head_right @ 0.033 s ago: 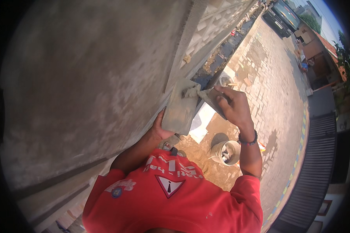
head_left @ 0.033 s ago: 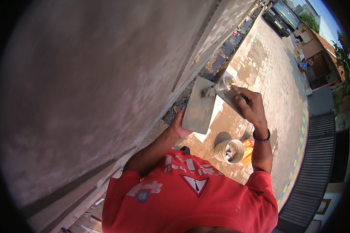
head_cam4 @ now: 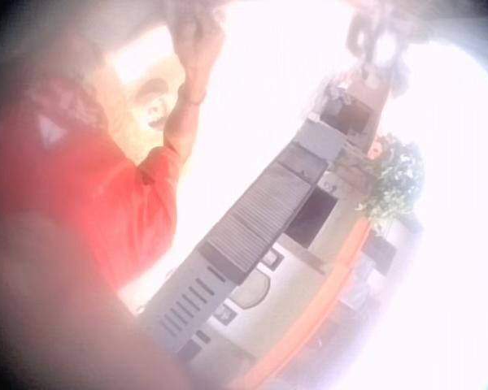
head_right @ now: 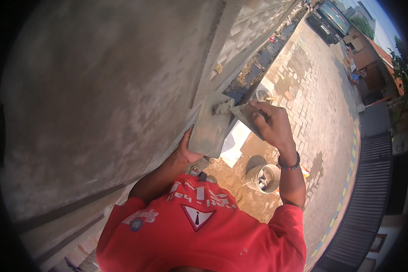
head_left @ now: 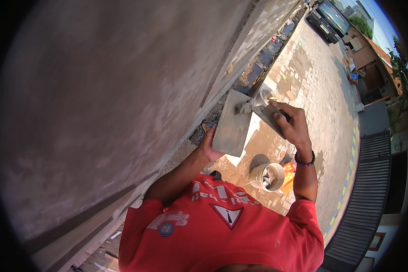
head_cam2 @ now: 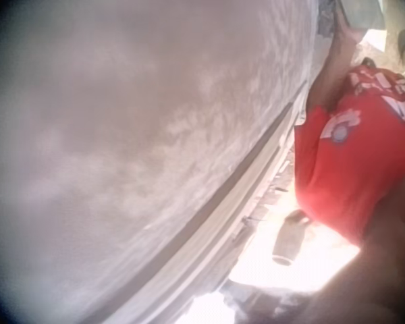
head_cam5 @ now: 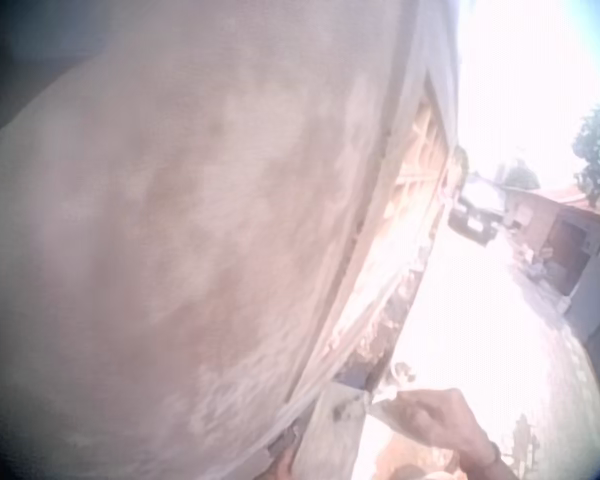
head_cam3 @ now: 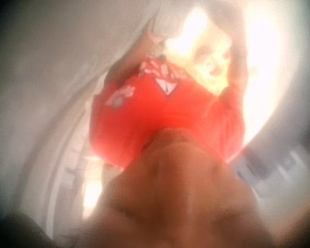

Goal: The person applies cement to a decorative lattice wall using a trowel and a smaller finishing tool. They repeatedly scoop cement from a bucket, spread it onto the wall surface, and smooth the edges around the lattice pattern.

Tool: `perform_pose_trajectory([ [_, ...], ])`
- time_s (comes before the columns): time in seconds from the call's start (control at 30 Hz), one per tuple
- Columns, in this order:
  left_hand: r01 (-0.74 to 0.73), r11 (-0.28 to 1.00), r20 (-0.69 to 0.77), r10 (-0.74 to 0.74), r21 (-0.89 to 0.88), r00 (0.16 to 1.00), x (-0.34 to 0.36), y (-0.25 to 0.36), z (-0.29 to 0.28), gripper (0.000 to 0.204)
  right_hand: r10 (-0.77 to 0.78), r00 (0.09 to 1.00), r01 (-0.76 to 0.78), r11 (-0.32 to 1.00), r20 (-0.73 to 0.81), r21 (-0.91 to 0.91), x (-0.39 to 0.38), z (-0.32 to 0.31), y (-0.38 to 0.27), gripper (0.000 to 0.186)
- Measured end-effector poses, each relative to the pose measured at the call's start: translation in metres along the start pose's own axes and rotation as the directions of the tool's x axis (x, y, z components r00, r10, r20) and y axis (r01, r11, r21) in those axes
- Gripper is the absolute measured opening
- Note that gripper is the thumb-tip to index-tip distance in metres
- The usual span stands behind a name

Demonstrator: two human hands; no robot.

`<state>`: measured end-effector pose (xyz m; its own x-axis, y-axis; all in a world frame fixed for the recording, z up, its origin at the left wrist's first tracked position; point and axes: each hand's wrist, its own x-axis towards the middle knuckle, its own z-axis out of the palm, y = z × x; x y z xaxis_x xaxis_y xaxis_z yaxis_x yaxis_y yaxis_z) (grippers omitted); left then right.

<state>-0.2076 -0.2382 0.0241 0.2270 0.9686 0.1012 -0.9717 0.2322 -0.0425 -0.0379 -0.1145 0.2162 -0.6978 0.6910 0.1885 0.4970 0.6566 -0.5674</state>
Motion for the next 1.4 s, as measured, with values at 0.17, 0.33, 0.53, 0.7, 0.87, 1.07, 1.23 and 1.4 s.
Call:
perform_pose_trajectory([
  [0.17, -0.004, 0.999, -0.024, 0.005, 0.040, 1.000, -0.003, 0.000, 0.001, 0.053, -0.033, 0.998, 0.038, 0.995, 0.053, -0.088, 0.004, 0.003, -0.013, 0.034],
  [0.33, 0.014, 0.998, -0.013, -0.013, 0.054, 1.000, -0.005, 0.002, 0.002, 0.052, -0.125, 0.990, 0.134, 0.975, 0.062, -0.178, 0.006, 0.007, -0.019, 0.032],
  [0.53, -0.031, 0.998, -0.058, 0.034, 0.063, 0.998, -0.002, 0.001, -0.005, 0.050, -0.044, 0.983, 0.092, 0.957, 0.176, -0.274, 0.004, 0.014, -0.025, 0.032],
  [0.7, 0.001, 1.000, 0.002, -0.001, -0.001, 1.000, 0.000, -0.001, -0.006, 0.049, 0.049, 0.965, 0.025, 0.960, 0.256, -0.279, -0.003, 0.018, -0.022, 0.032],
  [0.87, -0.029, 1.000, -0.008, 0.029, -0.011, 1.000, 0.005, -0.004, -0.007, 0.050, 0.143, 0.887, -0.260, 0.941, 0.438, 0.218, -0.016, 0.013, -0.001, 0.030],
  [1.07, -0.006, 0.997, 0.017, 0.008, -0.082, 1.000, 0.001, 0.004, -0.015, 0.053, 0.037, 0.950, -0.301, 0.370, 0.310, 0.879, -0.007, -0.011, 0.000, 0.048],
  [1.23, 0.022, 0.993, 0.048, -0.016, -0.118, 0.999, 0.018, 0.006, -0.014, 0.052, -0.167, 0.972, 0.229, 0.517, -0.165, 0.825, 0.048, -0.071, -0.048, 0.073],
  [1.4, 0.009, 0.986, 0.097, 0.007, -0.165, 0.995, 0.017, 0.010, -0.032, 0.051, -0.387, 0.821, 0.567, 0.640, -0.420, 0.519, 0.124, -0.148, -0.114, 0.047],
])
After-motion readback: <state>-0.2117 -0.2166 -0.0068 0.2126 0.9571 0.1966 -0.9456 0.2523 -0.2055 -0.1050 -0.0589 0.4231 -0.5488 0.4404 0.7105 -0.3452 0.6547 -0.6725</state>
